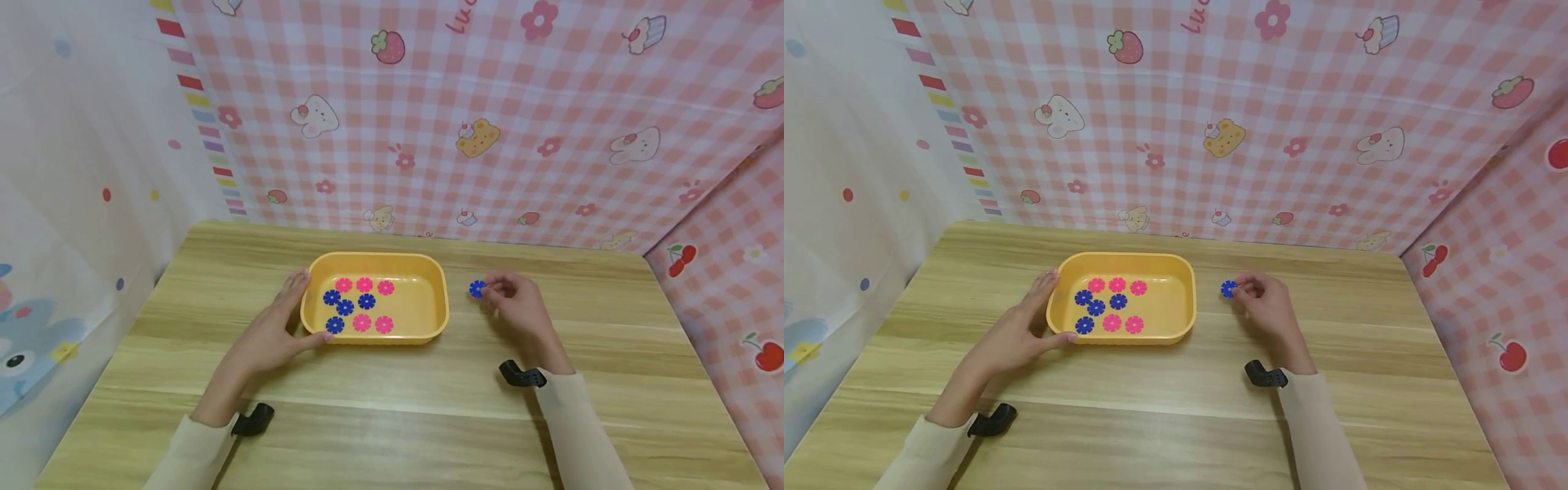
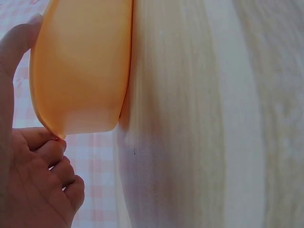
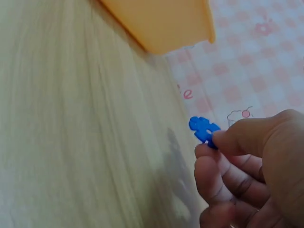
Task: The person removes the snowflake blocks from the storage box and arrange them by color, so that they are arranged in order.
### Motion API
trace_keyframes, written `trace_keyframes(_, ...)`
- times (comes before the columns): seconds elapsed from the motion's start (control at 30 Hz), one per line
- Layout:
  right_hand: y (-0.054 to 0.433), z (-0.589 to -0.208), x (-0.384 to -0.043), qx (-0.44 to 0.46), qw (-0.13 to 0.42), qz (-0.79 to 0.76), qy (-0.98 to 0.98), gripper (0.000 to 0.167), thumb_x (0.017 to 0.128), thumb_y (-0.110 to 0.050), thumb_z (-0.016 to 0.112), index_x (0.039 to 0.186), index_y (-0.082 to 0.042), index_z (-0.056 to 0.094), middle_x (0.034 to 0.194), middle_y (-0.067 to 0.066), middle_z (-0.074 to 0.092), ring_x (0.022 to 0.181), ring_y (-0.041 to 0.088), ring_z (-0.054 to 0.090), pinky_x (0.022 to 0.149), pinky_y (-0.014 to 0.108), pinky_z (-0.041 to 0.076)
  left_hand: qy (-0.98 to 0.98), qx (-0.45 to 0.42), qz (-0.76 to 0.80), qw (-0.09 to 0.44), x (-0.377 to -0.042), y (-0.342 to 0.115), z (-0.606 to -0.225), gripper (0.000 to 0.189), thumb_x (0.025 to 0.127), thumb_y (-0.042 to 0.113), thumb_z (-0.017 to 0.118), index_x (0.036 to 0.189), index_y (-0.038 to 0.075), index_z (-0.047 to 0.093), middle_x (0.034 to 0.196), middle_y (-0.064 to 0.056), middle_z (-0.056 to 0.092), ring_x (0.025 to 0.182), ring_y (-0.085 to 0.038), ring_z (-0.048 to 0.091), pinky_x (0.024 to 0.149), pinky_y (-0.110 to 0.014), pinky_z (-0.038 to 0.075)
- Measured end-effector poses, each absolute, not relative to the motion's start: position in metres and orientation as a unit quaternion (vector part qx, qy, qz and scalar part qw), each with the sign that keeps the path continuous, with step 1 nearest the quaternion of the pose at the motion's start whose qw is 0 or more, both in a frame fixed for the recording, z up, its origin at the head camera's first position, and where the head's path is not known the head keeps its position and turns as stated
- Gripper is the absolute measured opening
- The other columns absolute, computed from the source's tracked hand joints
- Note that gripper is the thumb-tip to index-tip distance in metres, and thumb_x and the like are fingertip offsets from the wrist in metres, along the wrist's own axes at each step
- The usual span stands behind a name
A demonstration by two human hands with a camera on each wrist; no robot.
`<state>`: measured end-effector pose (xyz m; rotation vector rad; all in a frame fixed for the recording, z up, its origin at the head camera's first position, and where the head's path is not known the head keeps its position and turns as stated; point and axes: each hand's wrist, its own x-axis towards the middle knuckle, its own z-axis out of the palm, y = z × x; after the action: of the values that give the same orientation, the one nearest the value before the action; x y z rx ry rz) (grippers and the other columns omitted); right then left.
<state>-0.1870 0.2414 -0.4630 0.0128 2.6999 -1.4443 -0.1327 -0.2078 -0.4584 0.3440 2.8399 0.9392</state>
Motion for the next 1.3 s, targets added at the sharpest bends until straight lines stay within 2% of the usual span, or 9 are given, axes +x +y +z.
trace_keyframes(0.13, 0.247, -0.467, -0.188, 0.005, 0.031, -0.444, 0.896, 0.018, 0.1, -0.016, 0.064, 0.115, -0.005, 0.068, 0.098, 0.016, 0.07, 0.075, 0.021, 0.065, 0.06, 0.024, 0.054, 0.941, 0.116, 0.311, 0.069, -0.133, -0.208, -0.459, 0.122, 0.077, 0.082, 0.067, 0.166, 0.029, 0.003, 0.175, 0.002, 0.005, 0.163, -0.024, 0.004, 0.127, -0.062, 0.019)
trace_keyframes(0.37, 0.259, -0.478, -0.192, 0.0, -0.008, -0.373, 0.928, 0.017, 0.098, -0.018, 0.067, 0.108, -0.005, 0.071, 0.095, 0.012, 0.071, 0.081, 0.02, 0.061, 0.067, 0.021, 0.05, 0.937, 0.12, 0.32, 0.069, -0.133, -0.207, -0.459, 0.12, 0.078, 0.08, 0.067, 0.166, 0.029, 0.004, 0.174, 0.007, 0.004, 0.163, -0.021, 0.002, 0.128, -0.059, 0.019)
trace_keyframes(0.7, 0.259, -0.478, -0.193, 0.033, -0.017, -0.373, 0.927, 0.015, 0.094, -0.019, 0.07, 0.098, -0.005, 0.069, 0.088, 0.01, 0.067, 0.074, 0.017, 0.056, 0.061, 0.021, 0.046, 0.936, 0.118, 0.323, 0.066, -0.133, -0.206, -0.459, 0.119, 0.078, 0.08, 0.067, 0.166, 0.032, 0.003, 0.175, 0.003, 0.003, 0.163, -0.021, 0.002, 0.128, -0.061, 0.019)
trace_keyframes(0.93, 0.261, -0.472, -0.192, 0.032, 0.01, -0.411, 0.911, 0.025, 0.101, -0.026, 0.063, 0.114, -0.005, 0.065, 0.096, 0.011, 0.065, 0.077, 0.018, 0.058, 0.059, 0.021, 0.05, 0.934, 0.119, 0.329, 0.066, -0.133, -0.206, -0.458, 0.118, 0.078, 0.078, 0.069, 0.165, 0.034, 0.003, 0.175, 0.006, 0.003, 0.163, -0.02, 0.001, 0.128, -0.06, 0.019)
trace_keyframes(1.13, 0.258, -0.465, -0.191, 0.001, 0.028, -0.422, 0.906, 0.036, 0.103, -0.03, 0.062, 0.129, -0.005, 0.061, 0.112, 0.015, 0.067, 0.091, 0.023, 0.063, 0.068, 0.023, 0.054, 0.935, 0.119, 0.327, 0.064, -0.132, -0.208, -0.459, 0.119, 0.078, 0.079, 0.069, 0.165, 0.034, 0.003, 0.175, 0.005, 0.004, 0.163, -0.021, 0.002, 0.127, -0.061, 0.02)
trace_keyframes(1.3, 0.247, -0.455, -0.189, -0.029, 0.027, -0.418, 0.908, 0.043, 0.102, -0.031, 0.065, 0.135, -0.005, 0.058, 0.115, 0.014, 0.067, 0.098, 0.027, 0.066, 0.072, 0.025, 0.054, 0.935, 0.117, 0.326, 0.071, -0.133, -0.208, -0.458, 0.119, 0.078, 0.079, 0.069, 0.165, 0.034, 0.003, 0.174, 0.009, 0.002, 0.163, -0.02, 0.001, 0.128, -0.06, 0.019)
